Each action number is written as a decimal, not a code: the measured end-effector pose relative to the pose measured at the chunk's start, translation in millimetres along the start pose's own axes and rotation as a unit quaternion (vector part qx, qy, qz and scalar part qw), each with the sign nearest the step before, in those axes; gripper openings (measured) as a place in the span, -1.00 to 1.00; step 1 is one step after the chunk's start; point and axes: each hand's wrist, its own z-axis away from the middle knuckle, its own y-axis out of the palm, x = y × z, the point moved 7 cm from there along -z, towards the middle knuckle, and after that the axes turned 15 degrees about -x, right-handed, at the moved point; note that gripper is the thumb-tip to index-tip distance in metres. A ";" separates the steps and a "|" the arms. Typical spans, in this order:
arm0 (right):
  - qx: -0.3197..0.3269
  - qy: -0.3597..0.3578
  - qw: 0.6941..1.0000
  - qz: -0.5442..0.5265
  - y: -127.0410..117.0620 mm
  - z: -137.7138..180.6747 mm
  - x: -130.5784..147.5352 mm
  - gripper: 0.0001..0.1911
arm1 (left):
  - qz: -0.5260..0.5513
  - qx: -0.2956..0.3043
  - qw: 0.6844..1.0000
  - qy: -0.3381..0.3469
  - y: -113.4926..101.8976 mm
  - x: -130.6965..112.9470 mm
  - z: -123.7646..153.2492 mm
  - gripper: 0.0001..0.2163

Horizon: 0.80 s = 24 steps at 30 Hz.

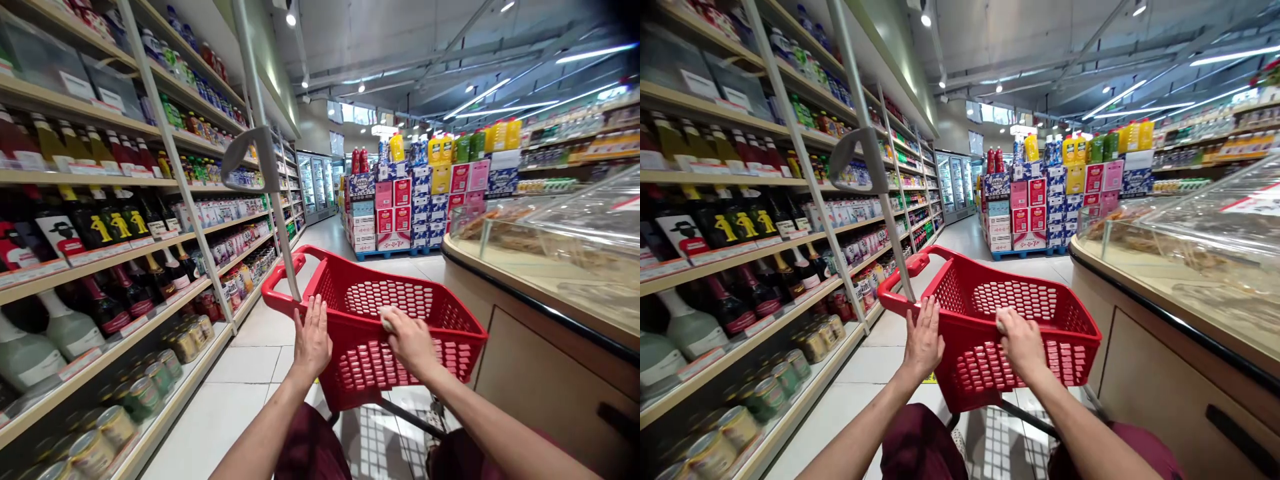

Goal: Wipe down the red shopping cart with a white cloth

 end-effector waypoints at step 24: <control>0.040 0.217 0.972 0.078 -54.5 45.9 -169.1 -0.49 | 0.069 0.190 0.972 0.117 59.8 -142.2 -15.1 -0.41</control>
